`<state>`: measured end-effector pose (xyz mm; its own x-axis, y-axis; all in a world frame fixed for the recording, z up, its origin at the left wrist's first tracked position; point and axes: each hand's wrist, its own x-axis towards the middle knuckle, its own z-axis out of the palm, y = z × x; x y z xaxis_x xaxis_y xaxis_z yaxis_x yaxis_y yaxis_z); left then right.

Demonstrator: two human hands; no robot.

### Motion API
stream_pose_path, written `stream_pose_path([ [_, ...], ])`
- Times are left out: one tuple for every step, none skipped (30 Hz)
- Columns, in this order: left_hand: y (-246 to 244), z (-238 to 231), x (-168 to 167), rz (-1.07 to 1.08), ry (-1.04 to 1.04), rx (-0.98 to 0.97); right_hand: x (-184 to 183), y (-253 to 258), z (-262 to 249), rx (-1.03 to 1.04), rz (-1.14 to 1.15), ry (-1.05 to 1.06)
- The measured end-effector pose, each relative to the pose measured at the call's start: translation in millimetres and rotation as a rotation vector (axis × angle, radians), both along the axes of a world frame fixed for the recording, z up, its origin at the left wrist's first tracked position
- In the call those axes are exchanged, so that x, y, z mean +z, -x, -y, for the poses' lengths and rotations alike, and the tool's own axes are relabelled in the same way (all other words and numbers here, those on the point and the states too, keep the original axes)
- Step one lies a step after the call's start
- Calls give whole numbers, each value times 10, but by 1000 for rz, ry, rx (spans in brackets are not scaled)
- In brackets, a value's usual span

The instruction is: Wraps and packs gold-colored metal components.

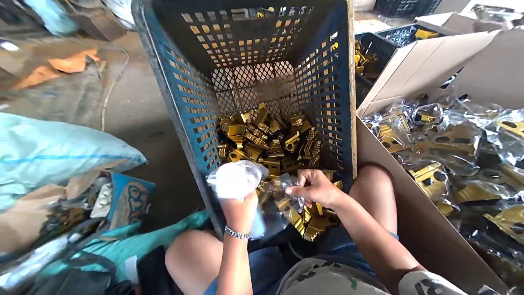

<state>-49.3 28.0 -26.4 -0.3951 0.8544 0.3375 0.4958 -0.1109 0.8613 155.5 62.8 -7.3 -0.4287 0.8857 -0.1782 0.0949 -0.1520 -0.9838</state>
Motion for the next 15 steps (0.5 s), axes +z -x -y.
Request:
stream_pose_path([
  [-83,78,85,188,75,-140,-35,45,58,8,35,-85],
  [-188,180,145,373,160,-296,-82,87,144,61,66,-201],
  [-278,255,143,484,208,-406,-126,116,214,135,73,-313],
  [-314,299,104,522,218,-456,-113,121,245,210,98,-340],
  [-297,321,58,528,199,-473,-80,91,225,288,137,-280],
  [-254,336,15,480,169,-474,-56,47,178,340,171,-196],
  [-195,350,-29,372,124,-467,-34,-11,120,348,190,-137],
  [-129,359,-78,222,59,-444,-11,-82,52,318,210,-110],
  [-72,365,-117,76,3,-398,8,-155,-26,256,233,-100],
  [-36,355,-143,-26,-33,-340,16,-226,-127,196,261,-98],
  [-12,338,-152,-66,-42,-286,22,-294,-241,164,302,-109],
  [5,313,-154,-67,-49,-234,23,-361,-362,155,374,-134],
  [22,285,-159,-51,-65,-195,10,-421,-481,163,493,-150],
  [36,252,-175,-34,-95,-172,-50,-466,-601,180,658,-140],
  [39,216,-186,10,-109,-172,-168,-501,-716,222,832,-122],
])
